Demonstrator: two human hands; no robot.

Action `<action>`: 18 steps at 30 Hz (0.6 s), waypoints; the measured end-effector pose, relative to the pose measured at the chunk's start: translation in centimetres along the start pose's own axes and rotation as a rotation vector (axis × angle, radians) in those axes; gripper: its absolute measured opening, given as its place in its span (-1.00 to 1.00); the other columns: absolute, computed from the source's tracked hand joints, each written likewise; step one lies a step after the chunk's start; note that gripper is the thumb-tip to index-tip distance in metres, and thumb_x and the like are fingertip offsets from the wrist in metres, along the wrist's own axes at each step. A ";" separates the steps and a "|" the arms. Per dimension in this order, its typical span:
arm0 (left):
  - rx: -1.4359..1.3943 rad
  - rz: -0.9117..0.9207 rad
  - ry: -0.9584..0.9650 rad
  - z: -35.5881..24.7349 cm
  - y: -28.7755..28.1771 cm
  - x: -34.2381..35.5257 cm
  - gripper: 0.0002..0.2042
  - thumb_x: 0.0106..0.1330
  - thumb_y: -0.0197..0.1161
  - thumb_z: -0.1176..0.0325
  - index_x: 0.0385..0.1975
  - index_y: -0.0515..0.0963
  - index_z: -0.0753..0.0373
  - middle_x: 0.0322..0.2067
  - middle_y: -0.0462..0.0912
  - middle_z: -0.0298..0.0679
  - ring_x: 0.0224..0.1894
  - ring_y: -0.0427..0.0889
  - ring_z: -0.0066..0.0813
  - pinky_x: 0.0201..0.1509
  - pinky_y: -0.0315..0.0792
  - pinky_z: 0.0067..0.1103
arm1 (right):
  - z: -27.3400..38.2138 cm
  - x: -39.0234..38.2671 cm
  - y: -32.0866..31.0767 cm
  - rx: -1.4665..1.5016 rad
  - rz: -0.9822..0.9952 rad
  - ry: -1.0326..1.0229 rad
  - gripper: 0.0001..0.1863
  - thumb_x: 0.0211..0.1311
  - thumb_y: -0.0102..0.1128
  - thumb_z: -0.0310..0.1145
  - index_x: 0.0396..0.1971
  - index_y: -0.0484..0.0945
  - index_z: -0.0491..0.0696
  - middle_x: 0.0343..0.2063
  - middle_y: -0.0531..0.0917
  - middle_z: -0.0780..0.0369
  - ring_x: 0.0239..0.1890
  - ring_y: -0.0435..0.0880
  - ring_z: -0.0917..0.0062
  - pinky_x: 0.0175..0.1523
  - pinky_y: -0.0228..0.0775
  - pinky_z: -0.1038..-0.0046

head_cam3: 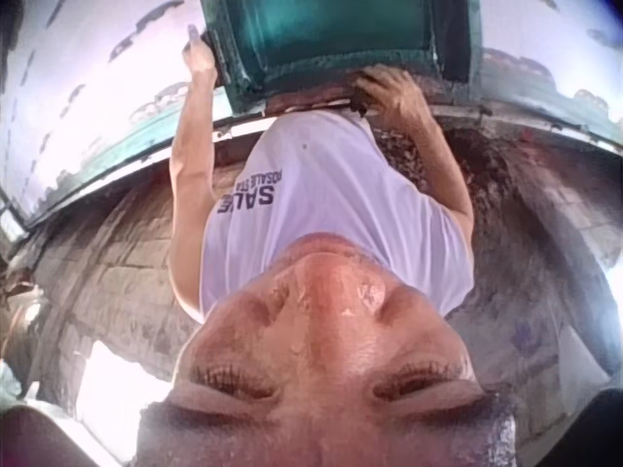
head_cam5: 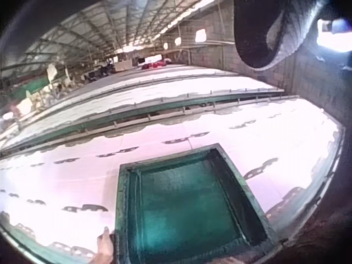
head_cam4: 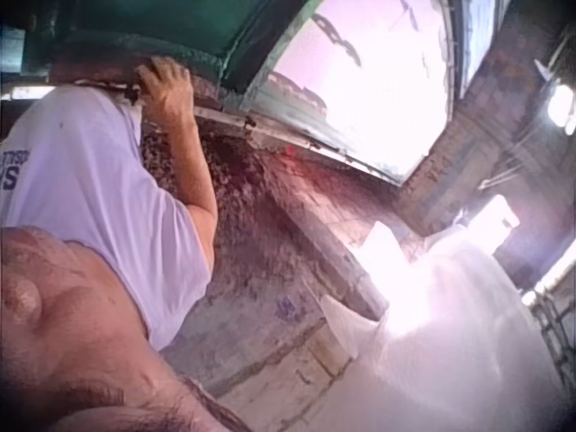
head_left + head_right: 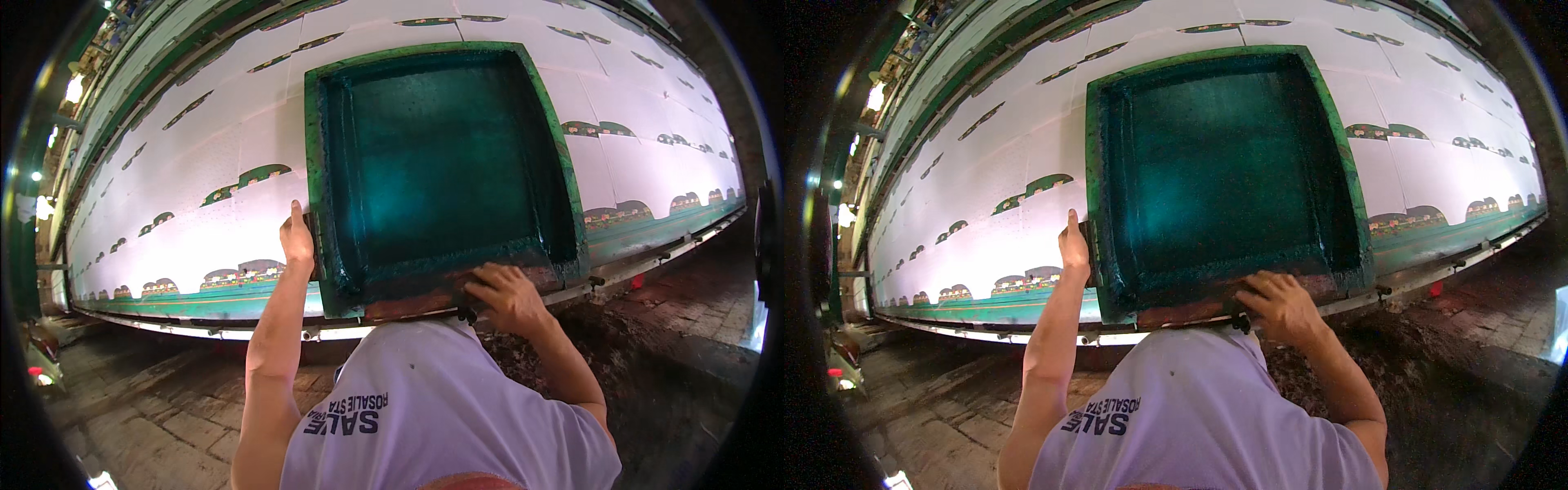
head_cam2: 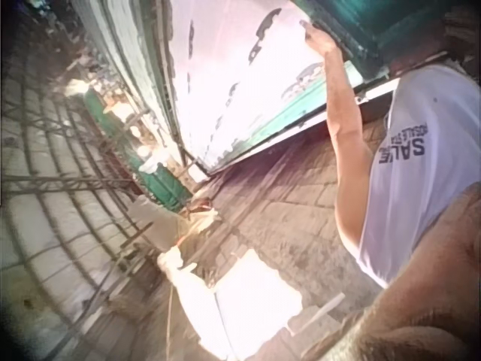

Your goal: The person repeatedly positions a green screen-printing frame over a long white surface and uses a squeegee to pull teal ink across the mesh, depositing ink onto the surface below. The person repositions the frame multiple times along the surface and repeats the squeegee strokes.

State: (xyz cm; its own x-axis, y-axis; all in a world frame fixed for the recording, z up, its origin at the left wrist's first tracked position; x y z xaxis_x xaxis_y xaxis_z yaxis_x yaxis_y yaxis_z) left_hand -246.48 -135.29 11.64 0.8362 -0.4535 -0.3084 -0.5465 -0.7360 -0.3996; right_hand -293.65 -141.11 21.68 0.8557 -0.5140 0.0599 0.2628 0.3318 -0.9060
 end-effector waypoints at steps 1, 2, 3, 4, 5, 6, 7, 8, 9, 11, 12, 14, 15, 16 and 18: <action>0.050 -0.010 0.035 -0.1 -0.1 0.1 -0.26 0.66 0.06 -0.25 -0.33 0.63 0.52 -0.39 0.68 -0.04 -0.24 0.56 -0.20 0.04 0.47 -0.22 | 0.1 0.3 0.1 -0.028 -0.015 0.048 -0.39 0.01 0.64 -0.37 0.17 0.76 0.11 0.28 0.68 0.12 0.34 0.64 0.15 0.35 0.52 0.05; 0.086 0.024 0.042 0.0 -0.2 0.6 -0.23 0.66 0.02 -0.26 -0.26 0.67 0.55 -0.31 0.74 0.13 -0.18 0.65 0.00 0.12 0.49 -0.14 | 1.4 1.6 -2.0 -0.108 -0.038 0.013 -0.45 0.08 0.55 -0.40 0.16 0.76 0.05 0.21 0.72 0.14 0.28 0.68 0.17 0.34 0.52 0.07; 0.127 0.017 0.058 0.3 -0.1 0.6 -0.24 0.66 0.02 -0.26 -0.25 0.67 0.54 -0.30 0.75 0.15 -0.17 0.67 0.03 0.13 0.49 -0.13 | 1.7 1.8 -1.7 -0.124 -0.043 -0.008 -0.47 0.10 0.53 -0.41 0.15 0.76 0.03 0.18 0.73 0.13 0.26 0.70 0.18 0.33 0.52 0.08; 0.169 0.010 0.074 0.6 -0.1 0.5 -0.24 0.65 0.02 -0.25 -0.24 0.68 0.54 -0.29 0.75 0.17 -0.16 0.68 0.07 0.13 0.49 -0.12 | 1.7 1.7 -0.7 -0.138 -0.047 -0.030 -0.49 0.11 0.50 -0.41 0.15 0.75 0.00 0.16 0.74 0.13 0.23 0.72 0.19 0.33 0.53 0.09; 0.209 0.008 0.094 0.3 0.2 0.5 -0.24 0.65 0.02 -0.25 -0.22 0.69 0.54 -0.28 0.76 0.19 -0.15 0.70 0.11 0.14 0.50 -0.11 | 1.7 1.9 -0.4 -0.156 -0.054 -0.047 -0.50 0.13 0.47 -0.42 0.14 0.75 -0.02 0.13 0.75 0.12 0.20 0.73 0.19 0.33 0.53 0.10; 0.257 0.024 0.070 0.2 0.0 0.4 -0.27 0.64 0.04 -0.24 -0.17 0.72 0.51 -0.22 0.78 0.24 -0.09 0.73 0.20 0.16 0.51 -0.09 | 2.8 3.0 -0.7 -0.152 -0.103 -0.054 -0.52 0.17 0.36 -0.52 0.14 0.75 -0.05 0.06 0.77 0.11 0.12 0.77 0.18 0.31 0.54 0.14; 0.254 0.020 0.094 0.0 -0.1 0.5 -0.28 0.64 0.04 -0.23 -0.15 0.72 0.50 -0.20 0.79 0.23 -0.07 0.74 0.20 0.17 0.52 -0.09 | 3.5 4.4 -0.6 -0.158 -0.096 -0.052 -0.51 0.15 0.34 -0.54 0.14 0.75 -0.05 0.05 0.77 0.10 0.11 0.77 0.16 0.29 0.55 0.13; 0.251 0.021 0.113 0.1 0.0 0.6 -0.29 0.64 0.04 -0.23 -0.13 0.73 0.49 -0.18 0.79 0.23 -0.04 0.75 0.20 0.19 0.52 -0.10 | 4.1 5.5 -0.2 -0.164 -0.084 -0.047 -0.51 0.14 0.31 -0.56 0.14 0.75 -0.06 0.04 0.77 0.09 0.11 0.77 0.13 0.28 0.56 0.11; 0.255 0.021 0.135 0.1 -0.1 0.5 -0.30 0.64 0.05 -0.23 -0.11 0.73 0.48 -0.16 0.80 0.22 -0.02 0.76 0.20 0.20 0.53 -0.11 | 4.1 6.3 0.2 -0.165 -0.075 -0.039 -0.50 0.13 0.29 -0.58 0.13 0.75 -0.06 0.04 0.78 0.08 0.11 0.77 0.11 0.27 0.57 0.10; 0.247 0.017 0.183 -0.9 0.1 -0.6 -0.38 0.62 0.13 -0.15 -0.03 0.74 0.43 -0.08 0.82 0.18 0.07 0.78 0.17 0.25 0.55 -0.14 | 2.5 6.9 2.2 -0.174 0.040 -0.012 -0.47 0.09 0.25 -0.61 0.13 0.75 -0.06 0.03 0.78 0.05 0.09 0.77 0.06 0.23 0.59 0.07; 0.232 0.007 0.212 -0.8 -0.1 -0.6 -0.40 0.61 0.15 -0.13 -0.02 0.75 0.43 -0.07 0.82 0.17 0.08 0.78 0.15 0.25 0.56 -0.14 | 3.0 8.0 1.4 -0.201 0.105 0.029 -0.50 0.10 0.23 -0.62 0.10 0.74 -0.08 -0.04 0.78 0.06 0.07 0.76 0.05 0.18 0.60 0.08; 0.231 0.009 0.228 -0.4 -0.3 -0.7 -0.47 0.59 0.20 -0.06 0.02 0.75 0.40 -0.01 0.82 0.15 0.10 0.78 0.12 0.27 0.57 -0.15 | 3.9 8.2 0.5 -0.186 0.168 0.116 -0.49 0.11 0.25 -0.63 0.10 0.75 -0.03 -0.05 0.79 0.06 0.06 0.76 0.04 0.16 0.61 0.08; 0.219 0.005 0.237 0.0 -0.5 -0.8 -0.47 0.59 0.20 -0.06 0.03 0.74 0.39 0.00 0.81 0.15 0.11 0.78 0.13 0.27 0.57 -0.14 | 4.4 7.8 0.3 -0.152 0.177 0.133 -0.49 0.10 0.26 -0.63 0.10 0.76 -0.01 -0.03 0.80 0.06 0.06 0.77 0.04 0.16 0.61 0.08; 0.207 0.003 0.246 0.4 -0.7 -0.8 -0.48 0.59 0.20 -0.06 0.03 0.74 0.38 0.00 0.81 0.15 0.11 0.77 0.13 0.26 0.57 -0.14 | 4.9 7.2 0.6 -0.157 0.169 0.125 -0.49 0.11 0.27 -0.63 0.11 0.76 -0.01 -0.03 0.80 0.07 0.05 0.77 0.04 0.16 0.62 0.08; 0.197 0.018 0.257 0.0 -0.5 -1.3 -0.48 0.59 0.20 -0.06 0.04 0.74 0.37 0.00 0.80 0.15 0.11 0.76 0.13 0.26 0.57 -0.13 | 5.4 5.7 1.4 -0.173 0.153 0.120 -0.47 0.12 0.27 -0.62 0.13 0.77 -0.01 -0.01 0.81 0.08 0.03 0.79 0.06 0.15 0.63 0.07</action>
State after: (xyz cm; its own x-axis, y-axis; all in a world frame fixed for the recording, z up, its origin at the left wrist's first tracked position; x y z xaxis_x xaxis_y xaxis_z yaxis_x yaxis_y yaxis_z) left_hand -247.30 -134.32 12.27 0.7970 -0.5957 -0.0991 -0.5385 -0.6267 -0.5633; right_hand -285.99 -139.34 23.01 0.8179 -0.5618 -0.1242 0.0452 0.2780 -0.9595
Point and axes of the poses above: each hand's wrist, its own x-axis towards the middle knuckle, its own y-axis out of the palm, z = x × y, the point moved 2 cm from there along x, towards the middle knuckle
